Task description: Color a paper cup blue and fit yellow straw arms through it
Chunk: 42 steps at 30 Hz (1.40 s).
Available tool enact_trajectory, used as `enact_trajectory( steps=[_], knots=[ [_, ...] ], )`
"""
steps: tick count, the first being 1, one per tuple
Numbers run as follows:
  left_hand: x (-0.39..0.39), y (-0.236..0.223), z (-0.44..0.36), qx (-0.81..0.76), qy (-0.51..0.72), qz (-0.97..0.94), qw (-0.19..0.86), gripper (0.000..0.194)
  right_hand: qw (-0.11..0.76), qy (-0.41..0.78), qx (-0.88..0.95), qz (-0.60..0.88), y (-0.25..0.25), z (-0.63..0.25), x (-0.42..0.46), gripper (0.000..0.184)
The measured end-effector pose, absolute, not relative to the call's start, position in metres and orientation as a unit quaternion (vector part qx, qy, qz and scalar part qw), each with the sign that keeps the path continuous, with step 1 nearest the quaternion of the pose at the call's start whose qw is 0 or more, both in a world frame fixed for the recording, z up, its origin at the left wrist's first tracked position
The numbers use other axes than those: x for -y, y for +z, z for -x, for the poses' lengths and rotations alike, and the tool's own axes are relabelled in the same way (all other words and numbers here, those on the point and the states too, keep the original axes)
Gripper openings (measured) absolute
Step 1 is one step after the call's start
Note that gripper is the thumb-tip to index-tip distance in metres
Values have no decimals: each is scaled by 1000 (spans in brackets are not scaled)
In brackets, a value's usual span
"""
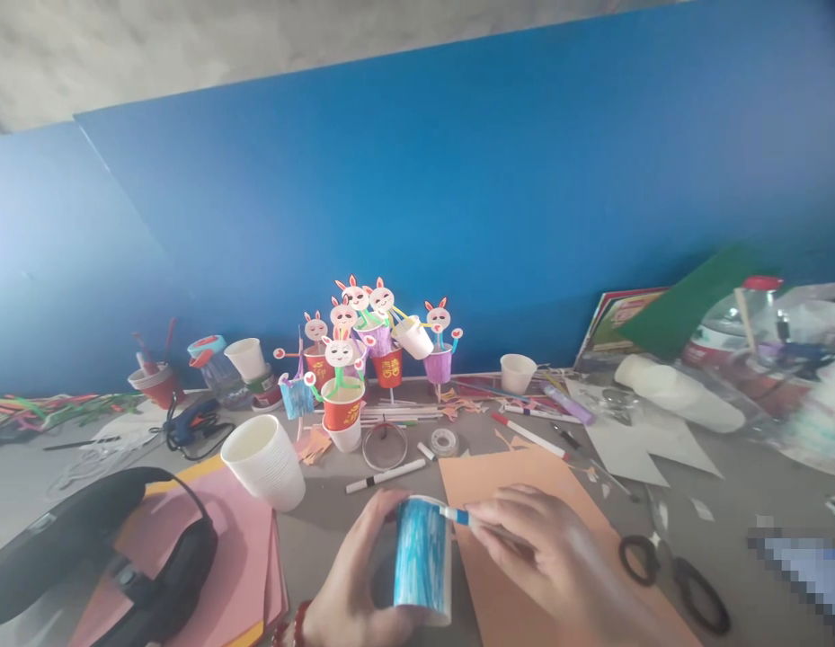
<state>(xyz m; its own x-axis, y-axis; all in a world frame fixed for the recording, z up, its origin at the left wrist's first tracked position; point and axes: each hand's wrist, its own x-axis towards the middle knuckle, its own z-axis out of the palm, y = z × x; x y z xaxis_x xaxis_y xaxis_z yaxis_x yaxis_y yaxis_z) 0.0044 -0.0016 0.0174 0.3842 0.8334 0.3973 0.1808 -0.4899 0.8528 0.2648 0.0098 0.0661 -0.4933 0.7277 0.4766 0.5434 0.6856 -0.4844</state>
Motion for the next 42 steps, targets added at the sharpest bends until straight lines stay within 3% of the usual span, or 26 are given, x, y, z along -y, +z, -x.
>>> enact_trajectory(
  steps=[5, 21, 42],
  knots=[
    [1, 19, -6, -336, 443, -743, 374, 87, 308, 136, 891, 304, 75, -264, -6, 23],
    [1, 20, -6, -344, 444, -736, 378, 85, 341, 101, 864, 357, 70, -266, -9, 20],
    [0, 18, -6, -336, 447, -732, 388, 79, 299, 126, 893, 314, 83, -262, -5, 27]
  ],
)
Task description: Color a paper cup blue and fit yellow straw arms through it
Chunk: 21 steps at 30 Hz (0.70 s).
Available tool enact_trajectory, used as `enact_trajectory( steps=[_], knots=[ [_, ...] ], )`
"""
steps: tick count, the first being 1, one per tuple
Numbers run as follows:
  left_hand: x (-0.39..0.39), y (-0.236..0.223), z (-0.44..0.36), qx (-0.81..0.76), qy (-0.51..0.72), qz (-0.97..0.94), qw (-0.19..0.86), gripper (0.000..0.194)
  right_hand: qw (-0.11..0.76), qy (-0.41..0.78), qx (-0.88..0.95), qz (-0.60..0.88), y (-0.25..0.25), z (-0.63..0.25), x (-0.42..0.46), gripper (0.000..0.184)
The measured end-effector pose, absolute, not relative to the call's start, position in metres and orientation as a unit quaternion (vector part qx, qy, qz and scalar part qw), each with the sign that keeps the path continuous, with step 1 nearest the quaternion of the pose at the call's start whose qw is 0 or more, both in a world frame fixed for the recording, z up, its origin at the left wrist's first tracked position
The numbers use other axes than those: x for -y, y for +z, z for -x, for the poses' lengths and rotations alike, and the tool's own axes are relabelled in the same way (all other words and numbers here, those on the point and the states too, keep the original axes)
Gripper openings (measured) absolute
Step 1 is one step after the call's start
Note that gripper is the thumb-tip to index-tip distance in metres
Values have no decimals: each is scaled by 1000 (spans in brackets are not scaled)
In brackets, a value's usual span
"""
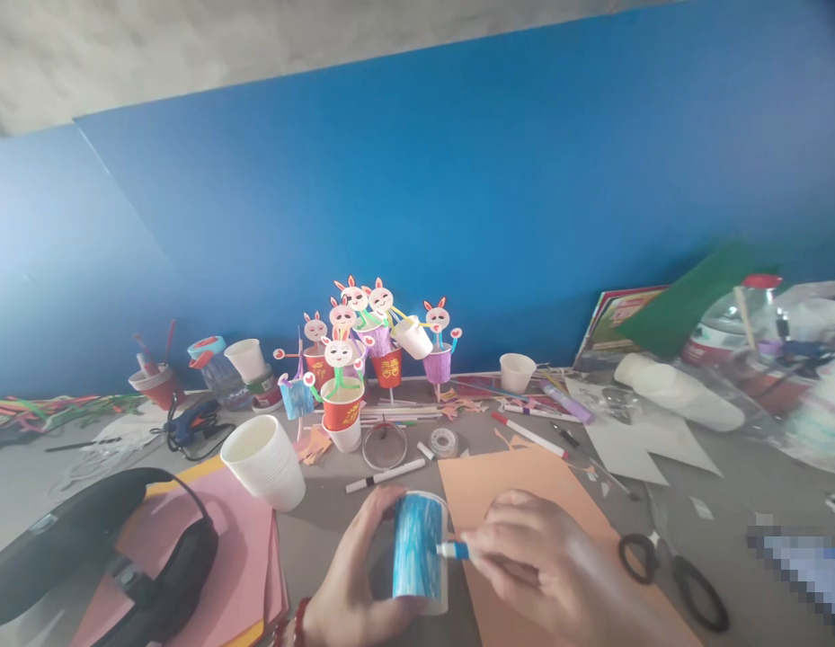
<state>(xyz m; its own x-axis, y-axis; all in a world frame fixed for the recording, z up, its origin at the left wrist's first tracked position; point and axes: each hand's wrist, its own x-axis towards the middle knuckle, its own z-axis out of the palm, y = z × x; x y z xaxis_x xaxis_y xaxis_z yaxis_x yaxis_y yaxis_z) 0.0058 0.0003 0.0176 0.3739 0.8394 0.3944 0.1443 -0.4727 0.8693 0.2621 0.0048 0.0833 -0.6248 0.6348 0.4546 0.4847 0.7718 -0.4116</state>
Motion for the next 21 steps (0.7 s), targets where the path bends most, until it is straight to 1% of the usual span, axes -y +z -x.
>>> enact_trajectory(
  steps=[2, 7, 11, 13, 17, 21],
  knots=[
    [0, 17, -5, -338, 447, -732, 388, 79, 301, 120, 889, 323, 83, -262, -5, 27],
    [0, 19, -7, -344, 448, -728, 390, 80, 284, 158, 902, 285, 82, -260, -2, 25],
    [1, 17, -5, -343, 459, -722, 389, 81, 307, 134, 880, 336, 77, -261, -4, 24],
    [1, 15, -4, -347, 460, -722, 383, 82, 302, 129, 877, 352, 76, -263, -5, 25],
    [1, 12, -3, -345, 456, -723, 388, 82, 276, 149, 893, 323, 77, -264, -6, 27],
    [1, 11, -3, -347, 463, -721, 382, 84, 294, 139, 879, 347, 76, -265, -7, 26]
  ],
)
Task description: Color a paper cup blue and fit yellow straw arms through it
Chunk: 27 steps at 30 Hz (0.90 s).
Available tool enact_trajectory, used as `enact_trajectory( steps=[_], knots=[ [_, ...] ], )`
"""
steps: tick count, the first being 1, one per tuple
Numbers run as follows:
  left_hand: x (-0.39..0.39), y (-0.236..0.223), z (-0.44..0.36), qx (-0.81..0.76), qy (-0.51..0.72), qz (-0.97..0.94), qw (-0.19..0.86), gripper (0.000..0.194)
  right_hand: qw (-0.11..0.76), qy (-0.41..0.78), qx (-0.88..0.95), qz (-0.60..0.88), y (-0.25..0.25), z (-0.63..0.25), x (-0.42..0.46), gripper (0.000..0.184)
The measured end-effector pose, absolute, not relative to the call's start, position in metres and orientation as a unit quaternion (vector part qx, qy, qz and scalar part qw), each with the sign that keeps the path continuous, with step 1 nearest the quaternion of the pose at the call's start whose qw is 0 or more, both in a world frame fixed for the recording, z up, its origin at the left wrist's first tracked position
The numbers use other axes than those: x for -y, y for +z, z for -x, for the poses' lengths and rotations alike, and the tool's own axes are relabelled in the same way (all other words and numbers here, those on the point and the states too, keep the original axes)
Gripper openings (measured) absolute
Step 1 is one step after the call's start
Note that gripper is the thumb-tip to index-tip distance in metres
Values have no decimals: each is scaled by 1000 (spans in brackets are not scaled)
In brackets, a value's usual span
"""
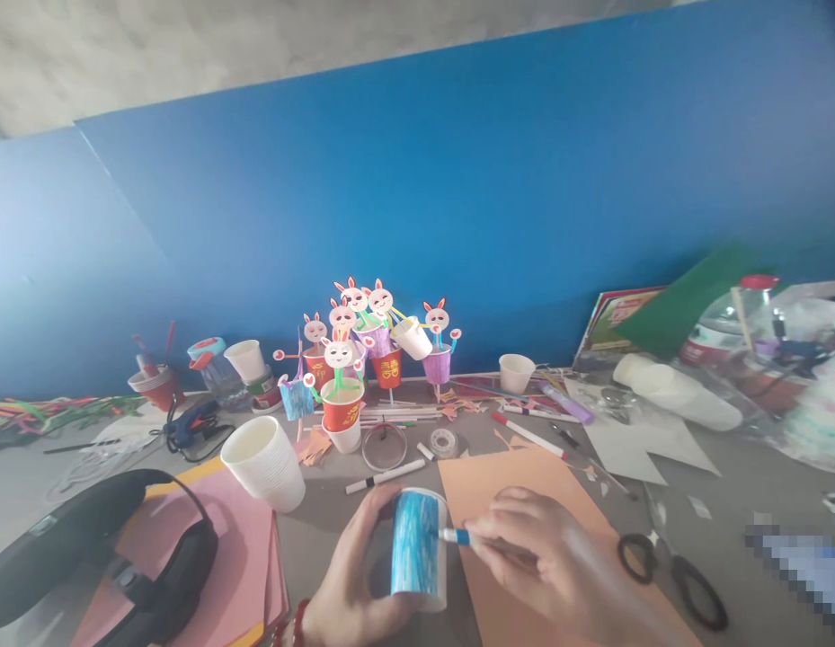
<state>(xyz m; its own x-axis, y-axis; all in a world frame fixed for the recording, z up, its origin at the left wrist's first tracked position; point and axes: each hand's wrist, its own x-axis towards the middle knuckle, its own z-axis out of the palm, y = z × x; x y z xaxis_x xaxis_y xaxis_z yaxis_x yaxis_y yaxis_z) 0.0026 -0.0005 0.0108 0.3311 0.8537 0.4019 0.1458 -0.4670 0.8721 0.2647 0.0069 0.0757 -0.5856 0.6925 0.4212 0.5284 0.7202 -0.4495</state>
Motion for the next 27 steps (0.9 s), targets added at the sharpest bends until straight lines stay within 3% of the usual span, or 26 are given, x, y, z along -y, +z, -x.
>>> enact_trajectory(
  steps=[12, 19, 27],
  knots=[
    [0, 16, -4, -334, 473, -714, 394, 82, 308, 163, 874, 338, 78, -264, -5, 23],
    [2, 18, -7, -332, 477, -669, 463, 75, 298, 335, 843, 298, 67, -265, 2, 15],
    [2, 11, -6, -304, 495, -653, 485, 77, 335, 460, 725, 389, 64, -265, -6, 28]
  ],
)
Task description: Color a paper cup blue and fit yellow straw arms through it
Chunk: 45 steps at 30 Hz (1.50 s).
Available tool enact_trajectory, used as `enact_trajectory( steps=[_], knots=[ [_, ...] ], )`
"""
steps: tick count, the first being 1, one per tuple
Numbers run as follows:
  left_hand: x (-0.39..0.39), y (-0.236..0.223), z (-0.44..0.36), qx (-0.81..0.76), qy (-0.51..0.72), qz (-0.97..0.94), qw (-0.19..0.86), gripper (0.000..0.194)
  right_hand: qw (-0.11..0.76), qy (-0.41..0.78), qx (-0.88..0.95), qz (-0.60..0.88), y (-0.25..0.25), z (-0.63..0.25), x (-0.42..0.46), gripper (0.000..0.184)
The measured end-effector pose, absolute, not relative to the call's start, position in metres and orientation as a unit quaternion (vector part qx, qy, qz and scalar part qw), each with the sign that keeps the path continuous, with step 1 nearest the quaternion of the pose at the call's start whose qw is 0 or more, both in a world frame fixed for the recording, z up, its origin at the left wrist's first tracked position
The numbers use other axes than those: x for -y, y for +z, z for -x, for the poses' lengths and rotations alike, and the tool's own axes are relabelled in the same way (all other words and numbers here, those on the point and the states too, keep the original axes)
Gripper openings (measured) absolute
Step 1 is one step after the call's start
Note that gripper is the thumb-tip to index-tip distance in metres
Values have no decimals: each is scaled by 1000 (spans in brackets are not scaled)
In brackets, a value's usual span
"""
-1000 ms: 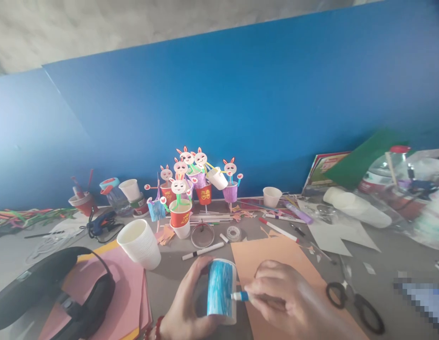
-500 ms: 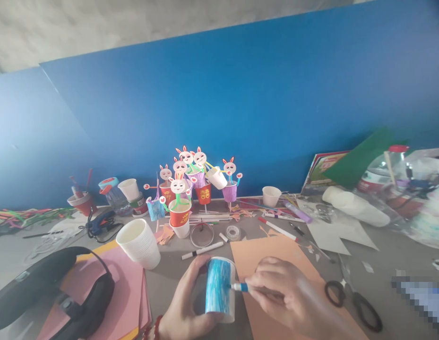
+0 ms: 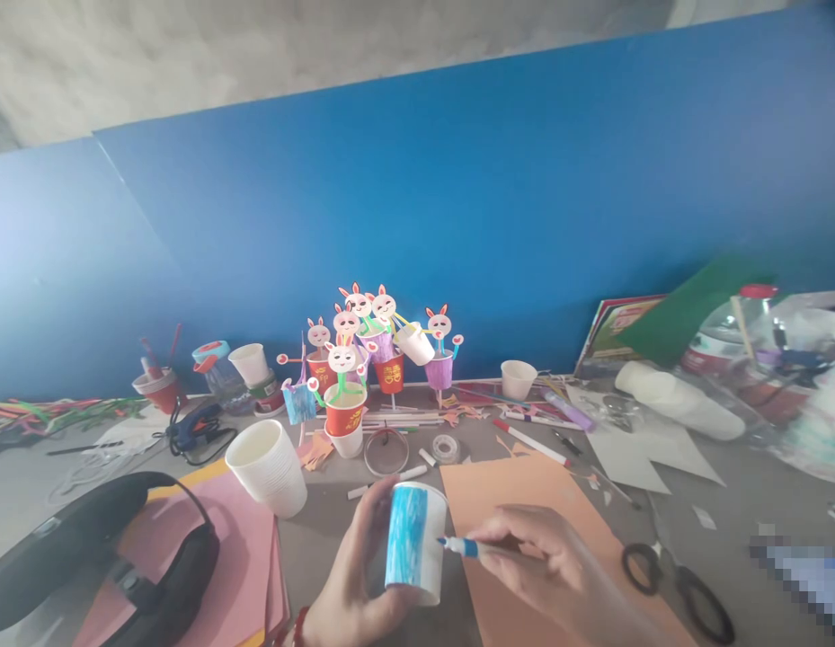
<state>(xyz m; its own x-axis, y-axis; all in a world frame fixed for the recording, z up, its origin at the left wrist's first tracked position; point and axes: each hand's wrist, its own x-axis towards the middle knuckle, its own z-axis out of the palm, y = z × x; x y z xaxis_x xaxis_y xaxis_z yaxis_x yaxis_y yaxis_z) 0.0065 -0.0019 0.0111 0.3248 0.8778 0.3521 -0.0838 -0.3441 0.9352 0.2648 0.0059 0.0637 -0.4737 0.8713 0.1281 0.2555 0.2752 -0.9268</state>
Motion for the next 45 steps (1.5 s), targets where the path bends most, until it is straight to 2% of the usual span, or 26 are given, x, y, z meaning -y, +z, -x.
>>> enact_trajectory(
  steps=[4, 10, 16, 21, 27, 37, 45],
  knots=[
    [2, 11, -6, -286, 483, -661, 499, 81, 339, 446, 724, 403, 66, -260, -4, 33],
    [2, 11, -10, -266, 489, -640, 530, 75, 341, 410, 744, 402, 67, -259, -3, 27],
    [0, 10, -12, -279, 484, -661, 501, 73, 366, 196, 826, 381, 67, -262, -9, 23],
    [0, 6, -8, -289, 464, -676, 495, 74, 381, 116, 838, 375, 66, -264, -11, 22],
    [0, 0, -5, -312, 450, -667, 505, 90, 390, 100, 828, 391, 59, -266, -13, 22],
    [2, 6, -9, -276, 478, -656, 515, 78, 390, 75, 826, 399, 59, -262, -10, 27],
    [1, 2, -6, -305, 493, -647, 495, 80, 316, 114, 871, 360, 73, -263, -6, 32]
  ],
)
